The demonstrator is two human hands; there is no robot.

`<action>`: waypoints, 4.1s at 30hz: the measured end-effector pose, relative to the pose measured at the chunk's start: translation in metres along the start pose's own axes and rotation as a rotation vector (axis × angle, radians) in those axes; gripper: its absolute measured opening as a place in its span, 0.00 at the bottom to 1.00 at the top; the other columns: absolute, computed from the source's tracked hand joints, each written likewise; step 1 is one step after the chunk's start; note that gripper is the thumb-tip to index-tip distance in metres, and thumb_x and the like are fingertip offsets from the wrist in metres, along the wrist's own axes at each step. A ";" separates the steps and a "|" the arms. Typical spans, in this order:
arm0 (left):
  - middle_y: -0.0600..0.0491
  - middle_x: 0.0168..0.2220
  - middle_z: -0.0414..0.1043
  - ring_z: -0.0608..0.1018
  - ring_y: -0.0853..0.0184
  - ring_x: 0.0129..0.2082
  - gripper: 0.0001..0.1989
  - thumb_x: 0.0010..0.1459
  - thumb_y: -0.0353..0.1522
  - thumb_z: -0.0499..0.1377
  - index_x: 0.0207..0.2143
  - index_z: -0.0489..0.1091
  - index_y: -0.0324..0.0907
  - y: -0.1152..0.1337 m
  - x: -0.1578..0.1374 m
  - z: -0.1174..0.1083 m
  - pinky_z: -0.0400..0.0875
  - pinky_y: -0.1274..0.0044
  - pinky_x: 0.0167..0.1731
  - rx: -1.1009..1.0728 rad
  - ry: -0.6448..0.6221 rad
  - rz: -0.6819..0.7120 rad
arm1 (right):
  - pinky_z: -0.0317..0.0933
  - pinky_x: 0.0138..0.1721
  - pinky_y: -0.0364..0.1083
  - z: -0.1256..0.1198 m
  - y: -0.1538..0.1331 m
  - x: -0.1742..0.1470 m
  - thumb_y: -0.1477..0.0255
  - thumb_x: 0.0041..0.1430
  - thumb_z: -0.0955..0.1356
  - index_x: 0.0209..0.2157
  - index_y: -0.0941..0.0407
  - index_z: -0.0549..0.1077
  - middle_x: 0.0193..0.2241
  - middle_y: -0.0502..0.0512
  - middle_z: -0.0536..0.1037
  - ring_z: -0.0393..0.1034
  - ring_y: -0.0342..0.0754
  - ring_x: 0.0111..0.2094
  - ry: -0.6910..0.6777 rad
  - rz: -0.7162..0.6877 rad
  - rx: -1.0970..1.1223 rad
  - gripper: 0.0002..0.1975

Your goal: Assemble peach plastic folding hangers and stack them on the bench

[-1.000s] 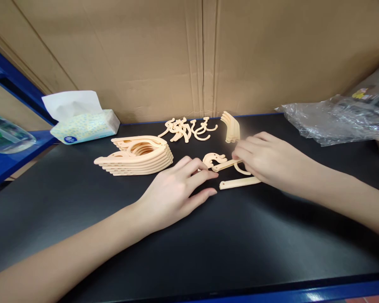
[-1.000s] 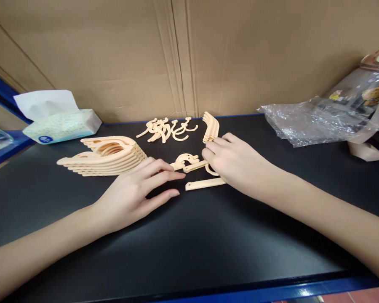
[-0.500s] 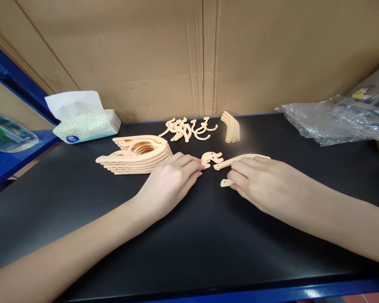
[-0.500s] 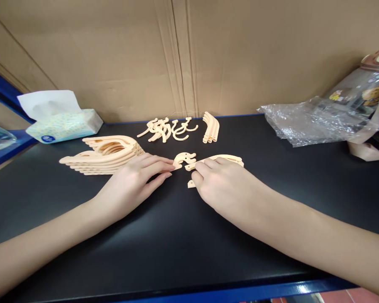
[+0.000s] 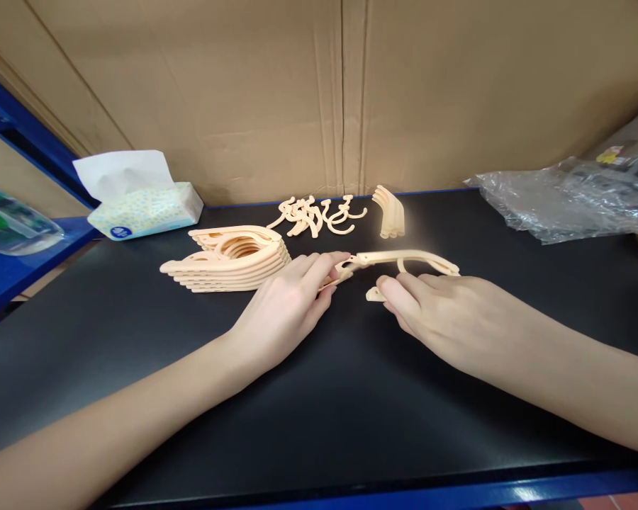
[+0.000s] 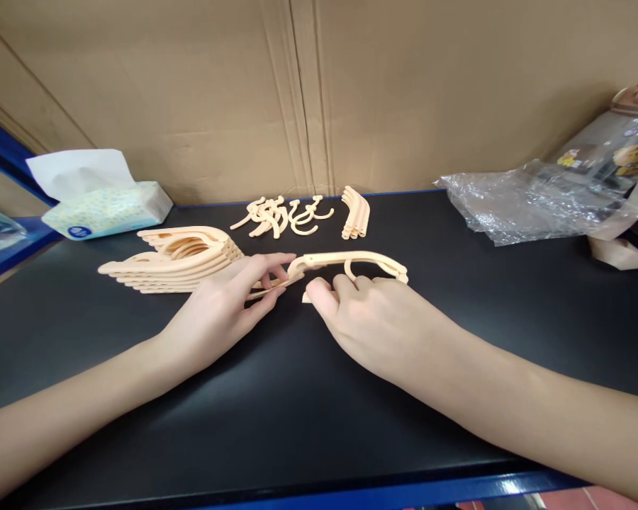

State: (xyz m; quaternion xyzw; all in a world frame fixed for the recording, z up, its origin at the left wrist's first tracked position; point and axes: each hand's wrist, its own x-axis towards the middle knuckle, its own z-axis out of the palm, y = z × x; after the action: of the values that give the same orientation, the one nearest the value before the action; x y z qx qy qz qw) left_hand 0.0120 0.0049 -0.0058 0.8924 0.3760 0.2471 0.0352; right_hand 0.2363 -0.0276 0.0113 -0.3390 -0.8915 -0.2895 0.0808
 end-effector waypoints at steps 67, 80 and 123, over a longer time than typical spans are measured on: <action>0.60 0.21 0.61 0.67 0.71 0.18 0.14 0.68 0.39 0.48 0.29 0.55 0.43 0.009 0.000 -0.013 0.52 0.79 0.20 -0.029 -0.305 0.088 | 0.44 0.21 0.42 0.029 0.017 0.005 0.64 0.70 0.57 0.35 0.57 0.74 0.22 0.50 0.77 0.67 0.42 0.20 0.068 -0.014 0.506 0.19; 0.59 0.17 0.62 0.69 0.69 0.15 0.15 0.71 0.37 0.42 0.29 0.53 0.44 0.009 0.000 -0.015 0.48 0.79 0.16 0.276 -0.345 0.233 | 0.46 0.22 0.43 0.027 0.016 0.004 0.64 0.71 0.55 0.36 0.55 0.75 0.24 0.51 0.78 0.70 0.42 0.23 -0.065 -0.038 0.561 0.21; 0.60 0.19 0.62 0.69 0.72 0.18 0.15 0.64 0.36 0.50 0.24 0.59 0.42 0.005 -0.002 -0.013 0.52 0.77 0.19 0.318 -0.119 0.387 | 0.43 0.26 0.44 0.014 0.008 0.008 0.62 0.70 0.56 0.29 0.54 0.69 0.19 0.49 0.71 0.62 0.46 0.23 -0.290 0.018 0.532 0.19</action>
State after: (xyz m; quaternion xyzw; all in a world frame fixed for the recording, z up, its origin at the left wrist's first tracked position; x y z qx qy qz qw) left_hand 0.0082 -0.0019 0.0062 0.9549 0.2298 0.1341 -0.1315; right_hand 0.2361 -0.0102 0.0062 -0.3515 -0.9353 0.0061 0.0411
